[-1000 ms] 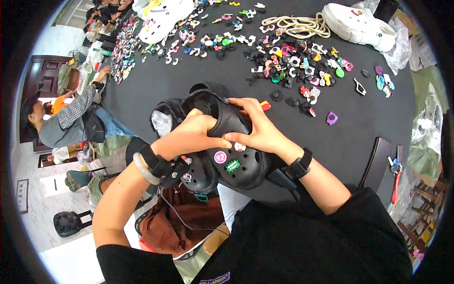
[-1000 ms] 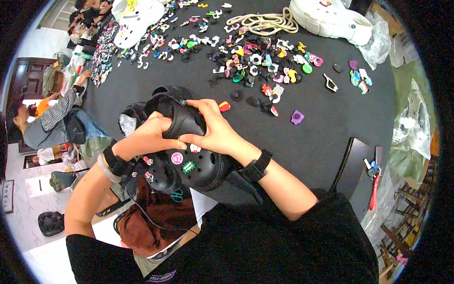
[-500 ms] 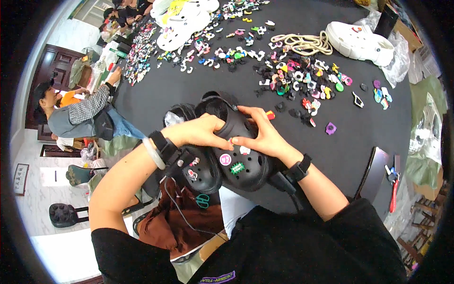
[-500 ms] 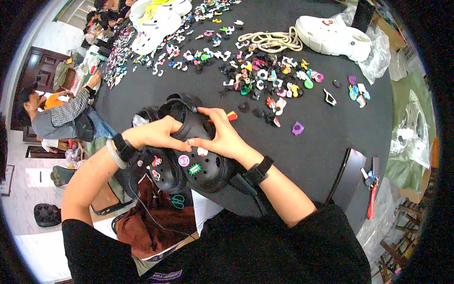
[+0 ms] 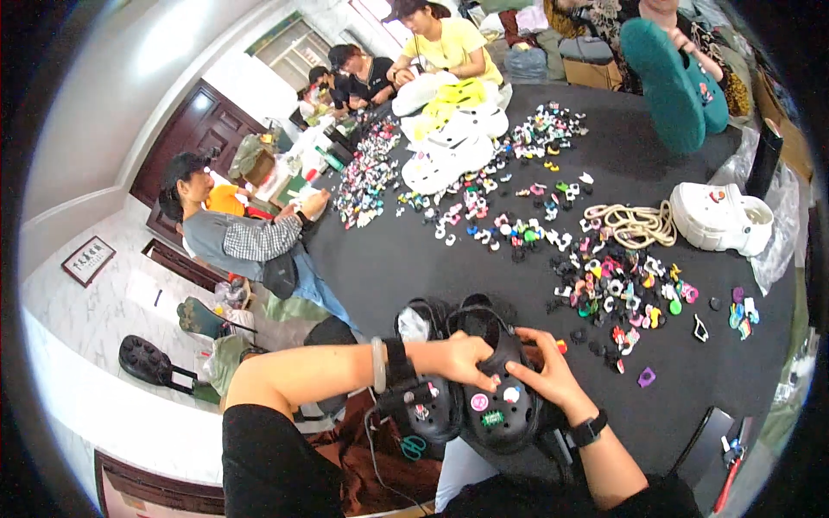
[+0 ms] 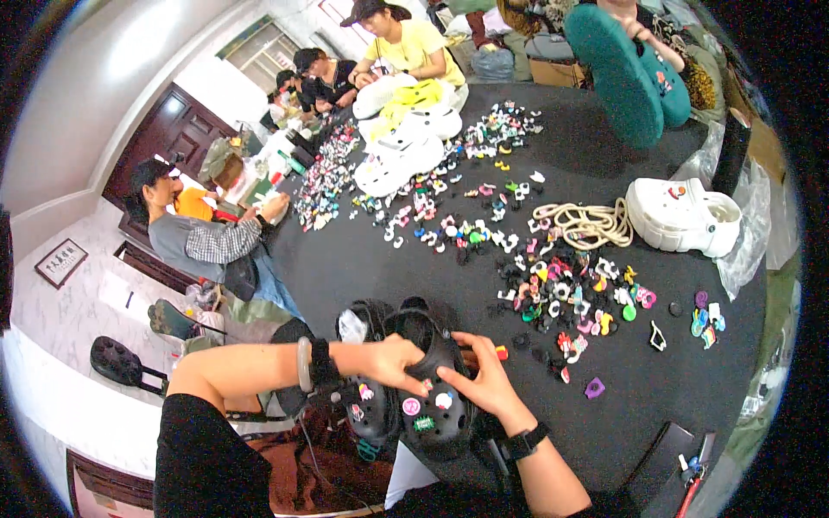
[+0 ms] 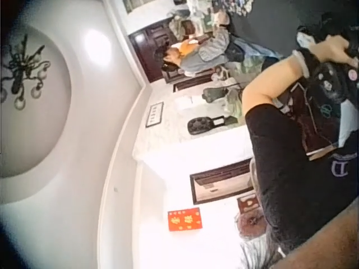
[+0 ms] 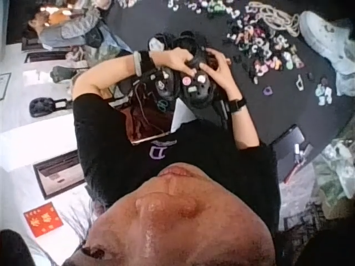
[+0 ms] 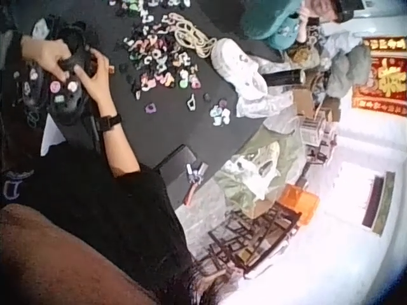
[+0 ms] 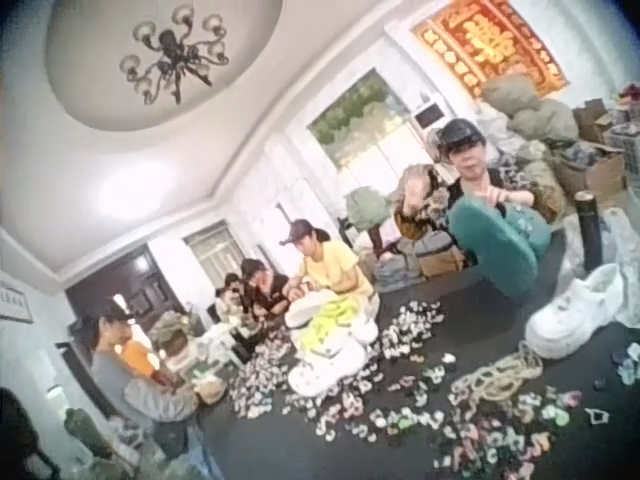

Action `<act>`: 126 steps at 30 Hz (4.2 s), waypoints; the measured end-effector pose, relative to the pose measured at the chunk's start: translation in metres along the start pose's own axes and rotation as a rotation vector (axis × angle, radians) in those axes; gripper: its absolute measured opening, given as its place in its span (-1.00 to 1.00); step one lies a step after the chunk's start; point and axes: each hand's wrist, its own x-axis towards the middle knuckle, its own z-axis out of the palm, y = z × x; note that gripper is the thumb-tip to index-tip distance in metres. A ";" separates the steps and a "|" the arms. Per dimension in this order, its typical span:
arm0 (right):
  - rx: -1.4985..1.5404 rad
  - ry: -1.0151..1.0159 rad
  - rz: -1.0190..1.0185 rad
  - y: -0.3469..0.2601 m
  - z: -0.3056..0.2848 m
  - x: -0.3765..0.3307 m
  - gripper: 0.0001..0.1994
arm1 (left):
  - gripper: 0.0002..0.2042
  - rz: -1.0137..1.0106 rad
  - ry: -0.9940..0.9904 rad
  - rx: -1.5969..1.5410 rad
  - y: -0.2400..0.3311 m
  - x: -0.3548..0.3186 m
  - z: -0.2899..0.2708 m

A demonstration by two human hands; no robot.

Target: The recorder is decorating rubber clogs (crocs) with various colorful charms, using scissors to trim or adjust components as needed.

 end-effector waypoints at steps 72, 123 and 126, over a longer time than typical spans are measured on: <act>0.080 -0.096 0.059 -0.008 -0.002 0.006 -0.28 | -0.76 0.241 0.028 -0.010 -0.013 0.000 -0.007; 0.172 -0.069 0.088 0.003 -0.001 0.011 -0.60 | -0.84 -0.124 1.445 -0.585 -0.015 -0.159 0.170; 0.165 -0.061 0.117 0.005 -0.006 0.010 -0.60 | -0.71 -0.198 1.371 -0.339 -0.019 -0.147 0.167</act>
